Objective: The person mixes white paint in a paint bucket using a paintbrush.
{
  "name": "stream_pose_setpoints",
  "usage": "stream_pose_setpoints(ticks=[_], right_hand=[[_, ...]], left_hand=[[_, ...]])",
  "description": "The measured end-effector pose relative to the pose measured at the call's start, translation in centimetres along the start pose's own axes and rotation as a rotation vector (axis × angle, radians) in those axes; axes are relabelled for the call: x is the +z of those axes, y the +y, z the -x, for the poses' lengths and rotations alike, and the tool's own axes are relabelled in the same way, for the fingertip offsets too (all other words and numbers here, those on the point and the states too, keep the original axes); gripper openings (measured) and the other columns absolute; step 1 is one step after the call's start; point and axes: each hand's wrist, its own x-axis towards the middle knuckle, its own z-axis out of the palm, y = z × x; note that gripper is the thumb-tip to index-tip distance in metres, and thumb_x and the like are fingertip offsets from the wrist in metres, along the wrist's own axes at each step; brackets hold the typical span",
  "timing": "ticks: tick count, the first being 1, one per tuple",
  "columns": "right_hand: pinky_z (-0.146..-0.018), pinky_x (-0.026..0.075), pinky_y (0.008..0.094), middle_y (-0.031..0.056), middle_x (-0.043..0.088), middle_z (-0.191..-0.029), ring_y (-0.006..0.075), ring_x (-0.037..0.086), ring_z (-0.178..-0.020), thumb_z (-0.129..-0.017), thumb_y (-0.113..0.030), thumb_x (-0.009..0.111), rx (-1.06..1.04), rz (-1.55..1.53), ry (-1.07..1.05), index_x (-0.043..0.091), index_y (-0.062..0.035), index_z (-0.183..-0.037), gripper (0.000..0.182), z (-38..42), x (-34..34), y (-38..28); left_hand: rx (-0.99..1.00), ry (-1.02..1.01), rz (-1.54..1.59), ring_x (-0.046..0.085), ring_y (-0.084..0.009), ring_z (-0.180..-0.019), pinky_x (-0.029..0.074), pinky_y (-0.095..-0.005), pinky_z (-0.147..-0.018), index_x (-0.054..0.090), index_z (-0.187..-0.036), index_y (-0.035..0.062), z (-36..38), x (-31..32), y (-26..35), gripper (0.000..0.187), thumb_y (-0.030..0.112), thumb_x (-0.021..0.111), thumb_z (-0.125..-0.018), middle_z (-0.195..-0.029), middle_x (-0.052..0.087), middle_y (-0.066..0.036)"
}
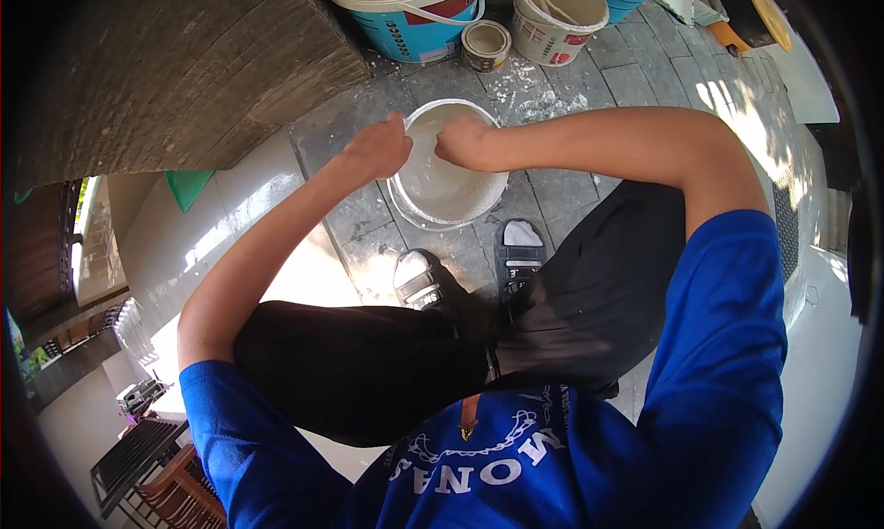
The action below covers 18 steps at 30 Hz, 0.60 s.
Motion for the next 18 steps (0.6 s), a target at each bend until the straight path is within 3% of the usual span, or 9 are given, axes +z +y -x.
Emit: stream_pose_setpoints(ticks=[2, 5, 8, 11, 14, 18], right_hand=[[-0.070, 0.052, 0.0419, 0.0177, 0.065, -0.094, 0.0327, 0.064, -0.085, -0.076, -0.014, 0.058, -0.085, 0.123, -0.130, 0.065, -0.0027, -0.094, 0.022, 0.7, 0.4, -0.7], [-0.071, 0.052, 0.0409, 0.0184, 0.064, -0.097, 0.0330, 0.063, -0.091, -0.076, -0.010, 0.057, -0.064, -0.092, -0.081, 0.065, -0.0027, -0.097, 0.024, 1.0, -0.9, -0.3], [-0.072, 0.051, 0.0416, 0.0190, 0.064, -0.096, 0.0335, 0.062, -0.095, -0.077, -0.010, 0.058, 0.082, -0.105, -0.068, 0.064, -0.0021, -0.097, 0.022, 0.3, -0.8, -0.1], [-0.073, 0.052, 0.0408, 0.0195, 0.065, -0.094, 0.0337, 0.062, -0.094, -0.074, -0.011, 0.061, 0.018, -0.085, -0.211, 0.064, -0.0013, -0.097, 0.026, -0.4, 0.9, -0.6], [-0.074, 0.052, 0.0402, 0.0199, 0.065, -0.094, 0.0339, 0.063, -0.093, -0.070, -0.010, 0.063, 0.011, -0.222, -0.076, 0.064, -0.0001, -0.097, 0.029, 0.8, -1.9, -0.8], [-0.074, 0.052, 0.0400, 0.0205, 0.065, -0.095, 0.0343, 0.063, -0.092, -0.069, -0.011, 0.064, 0.065, -0.083, -0.203, 0.065, 0.0007, -0.096, 0.030, 0.1, -0.7, -0.2]], left_hand=[[0.009, 0.014, -0.009, 0.056, -0.0459, -0.091, 0.042, -0.0513, -0.082, 0.041, -0.103, -0.0080, -0.2, 0.2, 0.0, 0.032, 0.020, 0.042, -0.086, -0.092, 0.058, -0.033], [0.021, 0.021, -0.019, 0.057, -0.0452, -0.091, 0.043, -0.0500, -0.083, 0.041, -0.103, -0.0091, -0.2, 0.2, 0.2, 0.033, 0.019, 0.042, -0.086, -0.092, 0.059, -0.033], [0.004, -0.016, -0.005, 0.055, -0.0457, -0.092, 0.041, -0.0516, -0.083, 0.040, -0.104, -0.0072, 0.2, -0.1, 0.5, 0.032, 0.021, 0.041, -0.087, -0.093, 0.058, -0.032], [0.021, -0.002, -0.018, 0.056, -0.0459, -0.091, 0.041, -0.0520, -0.083, 0.040, -0.103, -0.0072, 0.0, 0.0, 0.5, 0.033, 0.021, 0.041, -0.087, -0.093, 0.058, -0.032], [0.007, -0.005, -0.007, 0.056, -0.0461, -0.091, 0.042, -0.0521, -0.083, 0.040, -0.103, -0.0072, 0.0, -0.1, 0.7, 0.033, 0.022, 0.041, -0.087, -0.093, 0.058, -0.033], [0.013, -0.013, 0.006, 0.056, -0.0460, -0.092, 0.042, -0.0516, -0.084, 0.041, -0.104, -0.0072, 0.1, -0.2, 0.5, 0.034, 0.022, 0.041, -0.087, -0.094, 0.058, -0.033]])
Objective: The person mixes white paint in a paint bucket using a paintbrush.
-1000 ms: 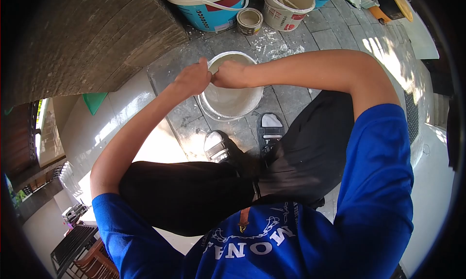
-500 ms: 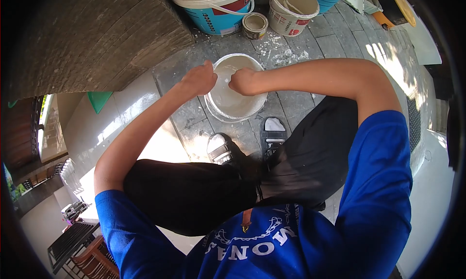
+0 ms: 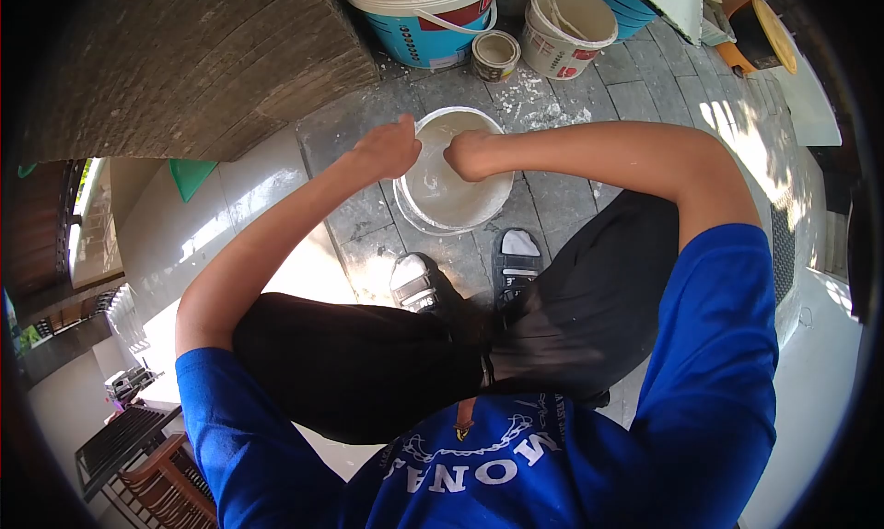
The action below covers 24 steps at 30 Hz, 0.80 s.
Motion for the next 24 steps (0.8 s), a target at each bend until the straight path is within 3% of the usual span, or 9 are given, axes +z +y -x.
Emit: stream_pose_setpoints(ticks=[2, 5, 8, 11, 14, 20, 24], right_hand=[[-0.074, 0.052, 0.0403, 0.0208, 0.065, -0.095, 0.0344, 0.063, -0.092, -0.069, -0.011, 0.063, -0.015, -0.059, -0.030, 0.065, 0.0007, -0.096, 0.029, 0.0, 0.4, -0.1], [-0.074, 0.052, 0.0404, 0.0218, 0.064, -0.096, 0.0345, 0.063, -0.092, -0.069, -0.009, 0.062, 0.051, -0.040, 0.128, 0.065, 0.0008, -0.098, 0.030, 0.9, -0.6, -0.1], [-0.075, 0.052, 0.0411, 0.0221, 0.064, -0.096, 0.0346, 0.063, -0.092, -0.069, -0.007, 0.060, 0.034, -0.042, -0.052, 0.065, 0.0014, -0.096, 0.028, -0.4, 0.9, 0.1], [-0.076, 0.051, 0.0412, 0.0217, 0.064, -0.095, 0.0349, 0.063, -0.092, -0.069, -0.006, 0.061, 0.019, -0.115, 0.148, 0.065, 0.0024, -0.095, 0.027, -0.6, 0.2, 0.8], [-0.076, 0.051, 0.0413, 0.0218, 0.064, -0.093, 0.0350, 0.063, -0.091, -0.069, -0.005, 0.059, 0.073, 0.029, -0.002, 0.064, 0.0025, -0.091, 0.023, -0.7, 0.3, 0.5], [-0.074, 0.051, 0.0425, 0.0199, 0.064, -0.094, 0.0341, 0.063, -0.090, -0.077, -0.009, 0.052, -0.012, 0.056, 0.133, 0.063, 0.0003, -0.090, 0.019, 0.2, -0.3, 0.8], [-0.075, 0.051, 0.0426, 0.0193, 0.064, -0.096, 0.0334, 0.063, -0.090, -0.079, -0.010, 0.051, -0.039, 0.048, -0.048, 0.063, -0.0008, -0.094, 0.021, 0.8, 0.8, -0.7]], left_hand=[[0.003, -0.002, -0.008, 0.056, -0.0449, -0.093, 0.042, -0.0503, -0.084, 0.041, -0.104, -0.0083, -0.2, -0.2, 0.0, 0.035, 0.022, 0.042, -0.087, -0.095, 0.058, -0.032], [-0.020, -0.022, -0.018, 0.058, -0.0427, -0.094, 0.044, -0.0480, -0.084, 0.042, -0.106, -0.0104, 0.0, 0.0, 0.0, 0.035, 0.020, 0.042, -0.088, -0.096, 0.059, -0.031], [-0.020, -0.012, -0.027, 0.058, -0.0424, -0.095, 0.044, -0.0481, -0.085, 0.042, -0.106, -0.0104, -0.3, -0.1, -0.2, 0.036, 0.021, 0.042, -0.088, -0.097, 0.059, -0.031], [-0.027, -0.022, -0.011, 0.058, -0.0424, -0.095, 0.044, -0.0480, -0.085, 0.042, -0.107, -0.0104, -0.2, -0.1, -0.2, 0.037, 0.021, 0.042, -0.088, -0.098, 0.059, -0.031], [-0.042, -0.029, 0.003, 0.058, -0.0424, -0.096, 0.044, -0.0478, -0.085, 0.042, -0.108, -0.0105, -0.2, -0.3, -0.3, 0.037, 0.020, 0.042, -0.088, -0.099, 0.059, -0.031], [-0.065, -0.044, 0.046, 0.058, -0.0419, -0.097, 0.045, -0.0464, -0.085, 0.043, -0.110, -0.0106, 0.2, -0.2, -0.1, 0.036, 0.016, 0.042, -0.086, -0.102, 0.058, -0.032], [-0.073, -0.033, 0.064, 0.058, -0.0415, -0.097, 0.045, -0.0452, -0.085, 0.043, -0.111, -0.0111, -0.3, -0.1, -0.6, 0.036, 0.012, 0.041, -0.084, -0.103, 0.058, -0.032]])
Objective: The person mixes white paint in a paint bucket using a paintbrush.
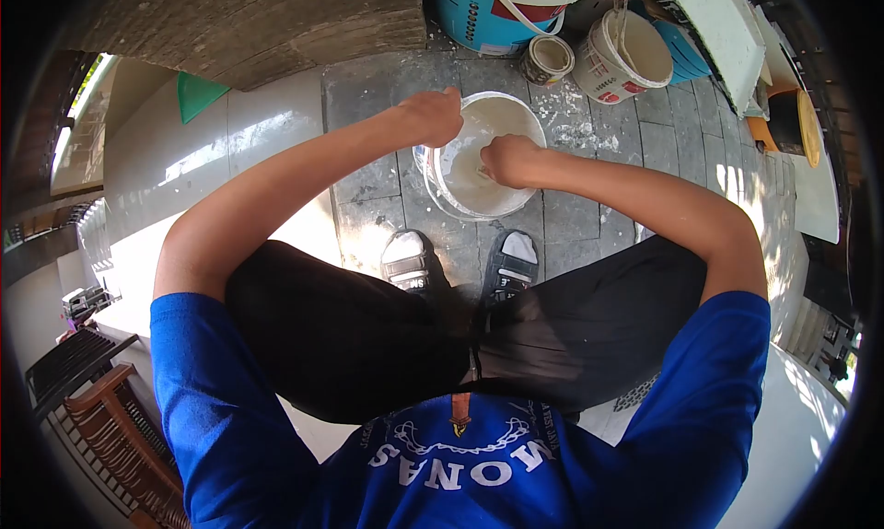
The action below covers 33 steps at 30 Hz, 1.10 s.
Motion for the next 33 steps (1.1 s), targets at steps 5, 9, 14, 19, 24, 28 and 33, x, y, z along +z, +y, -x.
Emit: stream_pose_setpoints(ticks=[5, 9, 14, 19, 24, 28, 33], right_hand=[[-0.075, 0.050, 0.0432, 0.0194, 0.064, -0.092, 0.0344, 0.063, -0.088, -0.079, -0.013, 0.054, 0.051, 0.010, 0.156, 0.064, -0.0009, -0.092, 0.020, -0.5, -0.5, 0.6], [-0.074, 0.051, 0.0425, 0.0193, 0.065, -0.087, 0.0334, 0.064, -0.088, -0.078, -0.013, 0.055, 0.021, -0.041, 0.170, 0.065, -0.0006, -0.089, 0.019, -0.6, -0.9, 0.3], [-0.072, 0.052, 0.0415, 0.0184, 0.065, -0.086, 0.0325, 0.064, -0.085, -0.078, -0.013, 0.055, 0.027, 0.044, 0.241, 0.064, -0.0014, -0.087, 0.018, -1.2, 0.3, 0.9], [-0.069, 0.052, 0.0409, 0.0173, 0.065, -0.086, 0.0299, 0.065, -0.082, -0.078, -0.013, 0.054, -0.005, 0.007, 0.326, 0.065, -0.0024, -0.085, 0.017, -1.1, -1.5, -0.6], [-0.067, 0.053, 0.0401, 0.0176, 0.065, -0.087, 0.0300, 0.065, -0.083, -0.076, -0.013, 0.057, 0.016, 0.151, 0.215, 0.065, -0.0043, -0.087, 0.016, -1.4, -0.2, 0.6], [-0.069, 0.053, 0.0396, 0.0179, 0.065, -0.090, 0.0304, 0.065, -0.086, -0.075, -0.011, 0.058, -0.046, -0.009, 0.148, 0.066, -0.0036, -0.090, 0.019, -0.8, -0.9, -0.2], [-0.072, 0.052, 0.0422, 0.0196, 0.064, -0.093, 0.0335, 0.064, -0.088, -0.075, -0.008, 0.057, 0.033, 0.013, 0.096, 0.064, 0.0002, -0.093, 0.021, -1.0, -0.8, 0.4]], left_hand=[[0.012, -0.022, 0.007, 0.056, -0.0434, -0.098, 0.043, -0.0484, -0.086, 0.041, -0.112, -0.0092, -0.1, 0.0, 0.1, 0.039, 0.022, 0.042, -0.089, -0.102, 0.057, -0.031], [0.020, -0.011, 0.008, 0.056, -0.0434, -0.098, 0.043, -0.0484, -0.086, 0.042, -0.110, -0.0087, -0.2, -0.1, 0.2, 0.037, 0.022, 0.042, -0.089, -0.101, 0.057, -0.031], [0.003, -0.012, 0.017, 0.057, -0.0422, -0.098, 0.044, -0.0467, -0.085, 0.042, -0.112, -0.0091, -0.1, -0.1, -0.3, 0.037, 0.019, 0.043, -0.087, -0.102, 0.058, -0.031], [-0.011, -0.036, 0.008, 0.058, -0.0408, -0.098, 0.046, -0.0444, -0.085, 0.044, -0.114, -0.0099, -0.1, -0.1, -0.3, 0.038, 0.014, 0.043, -0.084, -0.103, 0.058, -0.031], [0.006, -0.020, 0.002, 0.055, -0.0426, -0.101, 0.042, -0.0476, -0.088, 0.041, -0.115, -0.0088, -0.3, 0.0, -0.6, 0.041, 0.022, 0.040, -0.087, -0.105, 0.057, -0.031], [0.010, 0.012, -0.016, 0.057, -0.0414, -0.099, 0.044, -0.0466, -0.087, 0.041, -0.115, -0.0105, -0.3, 0.3, -0.8, 0.041, 0.018, 0.040, -0.086, -0.103, 0.058, -0.031], [-0.009, -0.028, -0.017, 0.056, -0.0408, -0.102, 0.043, -0.0464, -0.088, 0.041, -0.117, -0.0094, -0.5, -0.1, -0.6, 0.042, 0.020, 0.040, -0.087, -0.108, 0.057, -0.030]])
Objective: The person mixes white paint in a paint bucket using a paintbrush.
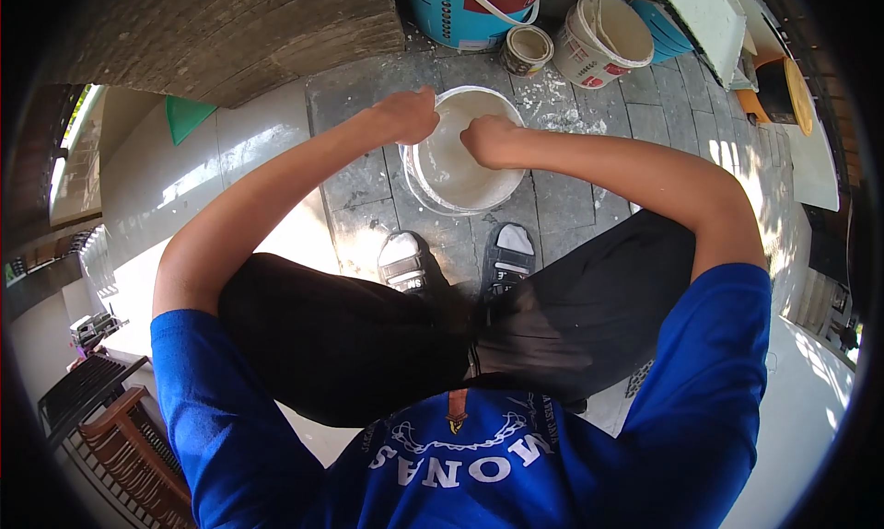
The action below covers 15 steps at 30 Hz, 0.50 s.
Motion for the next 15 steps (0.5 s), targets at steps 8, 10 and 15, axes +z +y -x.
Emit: stream_pose_setpoints(ticks=[8, 10, 15], right_hand=[[-0.072, 0.050, 0.0432, 0.0225, 0.064, -0.085, 0.0367, 0.063, -0.084, -0.080, -0.023, 0.059, 0.028, -0.149, 0.065, 0.064, 0.0008, -0.088, 0.025, -0.7, 1.2, 1.2], [-0.072, 0.050, 0.0431, 0.0233, 0.064, -0.084, 0.0373, 0.063, -0.083, -0.080, -0.024, 0.059, -0.021, -0.233, 0.125, 0.064, 0.0015, -0.088, 0.027, -0.6, 0.7, 1.0], [-0.073, 0.050, 0.0434, 0.0260, 0.062, -0.094, 0.0371, 0.062, -0.090, -0.077, -0.014, 0.059, 0.040, -0.177, -0.029, 0.062, 0.0043, -0.095, 0.026, -0.4, 0.0, 0.4]], left_hand=[[0.006, -0.013, -0.004, 0.056, -0.0412, -0.102, 0.043, -0.0465, -0.088, 0.041, -0.116, -0.0096, 0.2, -0.2, 0.5, 0.042, 0.020, 0.040, -0.087, -0.107, 0.057, -0.030], [0.004, -0.016, -0.011, 0.056, -0.0415, -0.102, 0.043, -0.0465, -0.088, 0.041, -0.115, -0.0103, 0.2, -0.1, 0.5, 0.042, 0.020, 0.040, -0.087, -0.107, 0.057, -0.031], [0.007, -0.003, -0.001, 0.056, -0.0420, -0.101, 0.043, -0.0466, -0.089, 0.041, -0.114, -0.0112, 0.2, 0.1, 0.5, 0.042, 0.021, 0.040, -0.086, -0.106, 0.056, -0.032]])
